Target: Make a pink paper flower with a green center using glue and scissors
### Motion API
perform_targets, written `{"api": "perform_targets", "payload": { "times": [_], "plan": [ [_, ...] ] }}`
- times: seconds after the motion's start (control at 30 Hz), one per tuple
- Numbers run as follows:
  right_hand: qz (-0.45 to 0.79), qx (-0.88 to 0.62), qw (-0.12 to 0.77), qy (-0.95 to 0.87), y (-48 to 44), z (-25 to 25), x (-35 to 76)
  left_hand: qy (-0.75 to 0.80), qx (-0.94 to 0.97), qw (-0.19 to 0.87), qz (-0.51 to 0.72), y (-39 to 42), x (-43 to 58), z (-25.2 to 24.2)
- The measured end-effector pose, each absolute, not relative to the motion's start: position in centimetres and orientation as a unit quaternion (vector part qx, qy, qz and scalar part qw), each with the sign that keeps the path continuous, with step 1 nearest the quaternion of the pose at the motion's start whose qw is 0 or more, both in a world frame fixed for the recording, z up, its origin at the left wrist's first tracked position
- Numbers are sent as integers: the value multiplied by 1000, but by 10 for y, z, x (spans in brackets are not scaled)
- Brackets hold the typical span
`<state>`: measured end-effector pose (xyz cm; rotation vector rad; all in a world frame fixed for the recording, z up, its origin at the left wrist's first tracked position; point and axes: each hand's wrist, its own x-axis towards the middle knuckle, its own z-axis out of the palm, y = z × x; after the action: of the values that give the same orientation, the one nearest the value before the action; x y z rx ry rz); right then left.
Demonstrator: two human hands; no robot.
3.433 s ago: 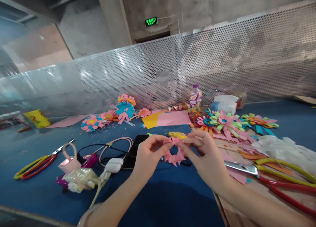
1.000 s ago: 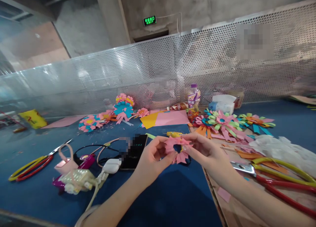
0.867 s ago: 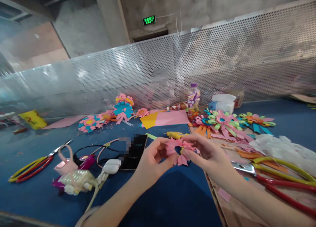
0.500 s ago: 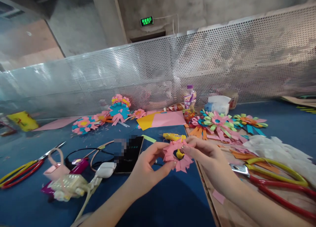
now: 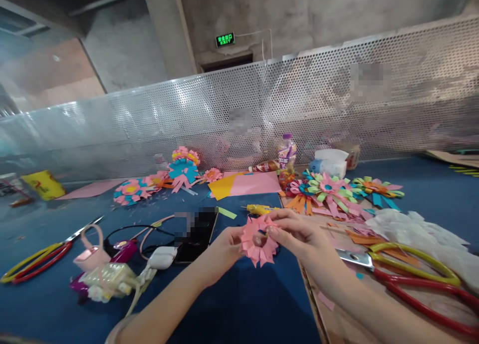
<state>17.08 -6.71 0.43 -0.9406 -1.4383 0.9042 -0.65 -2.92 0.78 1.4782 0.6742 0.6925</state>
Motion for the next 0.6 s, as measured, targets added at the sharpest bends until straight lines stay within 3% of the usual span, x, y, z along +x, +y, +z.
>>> {"api": "perform_targets", "payload": {
  "times": [0.3,0.43,0.53,0.6],
  "plan": [
    [357,-424,462,-692,-64,7,171,365,677,568,294,-25,-8,5],
    [247,-491,439,-710,-41,24,200,358,554,628,413,-13,-13,1],
    [46,-583,273,-764,-22,25,220,310,463,680,478,-7,-17,7],
    [18,-623,212,-753,-15,17,221,306,422,691,501,-5,-18,13]
  ]
}}
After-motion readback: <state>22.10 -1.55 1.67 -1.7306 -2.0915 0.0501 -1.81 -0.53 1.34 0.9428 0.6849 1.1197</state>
